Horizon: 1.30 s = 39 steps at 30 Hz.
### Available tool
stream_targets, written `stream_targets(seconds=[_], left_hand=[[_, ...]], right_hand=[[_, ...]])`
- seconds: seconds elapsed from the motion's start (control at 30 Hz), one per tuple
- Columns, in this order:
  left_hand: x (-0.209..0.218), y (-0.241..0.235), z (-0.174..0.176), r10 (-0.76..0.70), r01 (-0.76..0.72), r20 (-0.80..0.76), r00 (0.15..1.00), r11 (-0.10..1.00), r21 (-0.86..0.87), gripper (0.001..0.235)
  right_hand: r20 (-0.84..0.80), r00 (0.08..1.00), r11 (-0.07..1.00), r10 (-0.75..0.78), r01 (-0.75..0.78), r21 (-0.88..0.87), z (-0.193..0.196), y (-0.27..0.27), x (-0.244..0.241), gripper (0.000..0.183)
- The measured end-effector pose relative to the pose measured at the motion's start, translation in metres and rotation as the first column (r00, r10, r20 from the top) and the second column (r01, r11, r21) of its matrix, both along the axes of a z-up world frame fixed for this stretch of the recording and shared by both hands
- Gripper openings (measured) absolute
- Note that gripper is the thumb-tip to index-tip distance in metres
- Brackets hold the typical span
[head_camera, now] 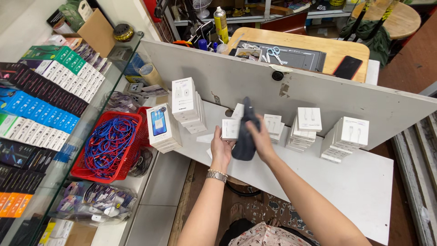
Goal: The person wipes small white boxes with a dark cloth on a counter and then places them onto a glass shelf. The person handles the boxes one at a time, wiping each before stacking them on the shelf.
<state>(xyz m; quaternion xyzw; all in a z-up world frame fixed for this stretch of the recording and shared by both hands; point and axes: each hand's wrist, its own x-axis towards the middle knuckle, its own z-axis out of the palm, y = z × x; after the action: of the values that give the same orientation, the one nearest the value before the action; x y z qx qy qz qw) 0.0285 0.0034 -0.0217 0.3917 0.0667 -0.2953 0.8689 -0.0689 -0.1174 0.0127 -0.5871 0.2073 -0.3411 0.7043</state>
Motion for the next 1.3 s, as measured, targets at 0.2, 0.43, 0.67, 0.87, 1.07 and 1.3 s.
stream_targets(seconds=[0.2, 0.43, 0.67, 0.87, 1.07, 1.3], left_hand=[[-0.008, -0.001, -0.005, -0.08, 0.063, 0.163, 0.983, 0.992, 0.107, 0.039], [0.009, -0.008, -0.047, 0.104, -0.123, -0.203, 0.974, 0.989, -0.082, 0.034], [0.016, -0.01, -0.071, 0.073, -0.056, -0.165, 0.984, 0.993, 0.102, 0.037], [-0.004, 0.01, -0.024, -0.163, 0.164, -0.023, 0.986, 0.986, 0.017, 0.041], [-0.009, 0.013, 0.01, -0.289, 0.289, 0.066, 0.955, 0.957, -0.001, 0.038], [-0.023, -0.01, 0.017, -0.529, -0.287, 0.53, 0.663, 0.474, 0.833, 0.045]], right_hand=[[-0.167, 0.985, 0.991, -0.03, 0.008, -0.131, 0.009, 0.001, -0.004, 0.039], [-0.015, 0.998, 0.877, -0.057, 0.042, -0.478, 0.016, 0.011, -0.011, 0.047], [-0.359, 0.931, 0.934, 0.072, -0.189, -0.303, 0.023, 0.014, -0.017, 0.05], [-0.118, 0.939, 0.944, 0.323, -0.31, 0.117, 0.018, -0.011, -0.015, 0.043], [-0.098, 0.993, 0.868, 0.058, -0.001, 0.496, 0.019, -0.024, -0.022, 0.041], [-0.091, 0.919, 0.816, 0.384, -0.292, 0.499, 0.003, -0.018, -0.029, 0.047]])
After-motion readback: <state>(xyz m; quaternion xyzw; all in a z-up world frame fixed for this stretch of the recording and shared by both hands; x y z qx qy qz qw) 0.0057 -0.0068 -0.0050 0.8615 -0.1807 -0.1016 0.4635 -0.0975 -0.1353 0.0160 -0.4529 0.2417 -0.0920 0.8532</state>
